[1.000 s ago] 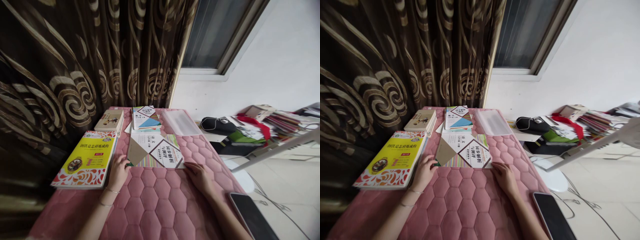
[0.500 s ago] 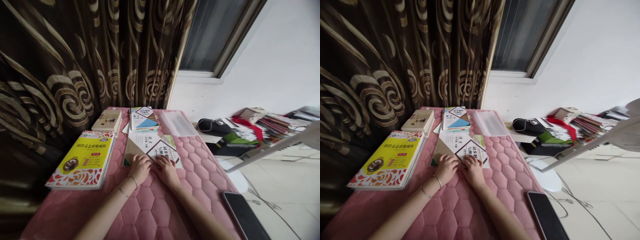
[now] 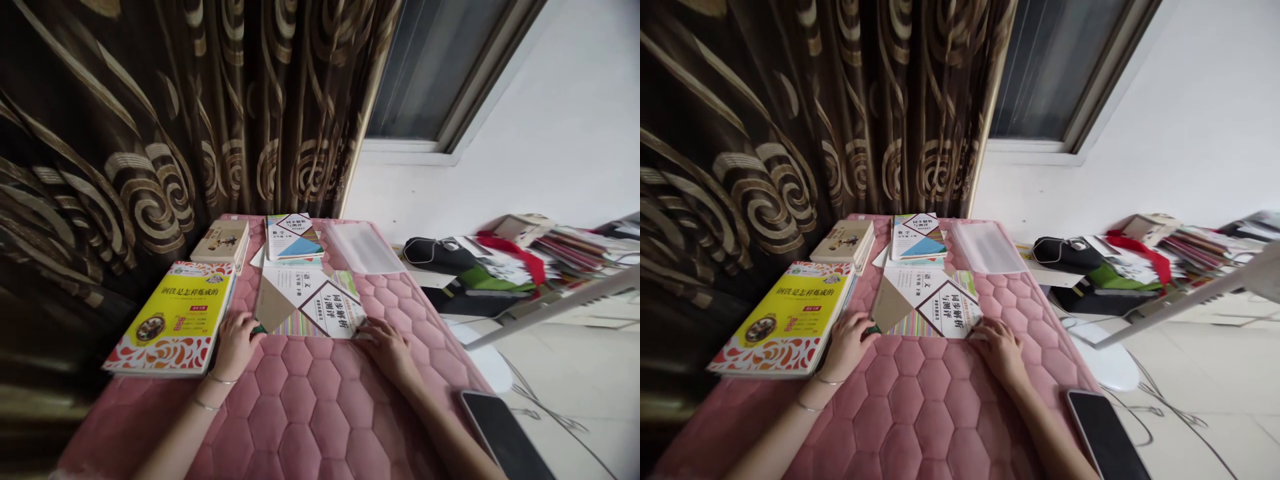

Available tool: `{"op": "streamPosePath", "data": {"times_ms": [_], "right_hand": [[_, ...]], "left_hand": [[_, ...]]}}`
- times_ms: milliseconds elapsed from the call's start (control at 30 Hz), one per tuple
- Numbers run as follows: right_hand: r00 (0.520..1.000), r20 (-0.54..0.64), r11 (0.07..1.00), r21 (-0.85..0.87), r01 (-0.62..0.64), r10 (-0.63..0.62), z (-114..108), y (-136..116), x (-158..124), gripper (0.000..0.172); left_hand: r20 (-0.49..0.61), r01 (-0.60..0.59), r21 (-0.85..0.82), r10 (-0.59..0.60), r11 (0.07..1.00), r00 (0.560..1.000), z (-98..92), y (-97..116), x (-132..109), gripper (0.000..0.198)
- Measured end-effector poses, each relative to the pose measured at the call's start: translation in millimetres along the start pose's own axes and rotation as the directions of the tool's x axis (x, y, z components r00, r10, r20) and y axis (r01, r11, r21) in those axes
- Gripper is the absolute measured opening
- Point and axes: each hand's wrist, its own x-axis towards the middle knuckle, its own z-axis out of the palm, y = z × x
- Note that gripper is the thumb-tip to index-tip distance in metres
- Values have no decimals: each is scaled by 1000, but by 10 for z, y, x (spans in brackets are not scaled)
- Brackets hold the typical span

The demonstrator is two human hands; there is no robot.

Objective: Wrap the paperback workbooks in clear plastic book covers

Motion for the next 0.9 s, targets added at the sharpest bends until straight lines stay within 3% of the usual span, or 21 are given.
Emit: {"op": "streamPosePath", "data": {"times_ms": [200,333,533,900], "right_hand": [[992,-53,980,160,120,-113,-4,266,27,26],[987,-96,974,174,142,-127,-11,275,37,28],[990,-78,979,157,128,-117,-64,260,24,26],[985,-70,967,192,168,-158,-41,305,50,26]], "left_hand": [[-29,-16,-140,12,990,999,65,-104,-14,13],[-37,-14,-179,7,984,999,81,-150,-26,15],[-49,17,-188,-26,982,998,100,-199,-64,35],[-50,0,-211,-11,978,999,76,-162,-23,19]]}}
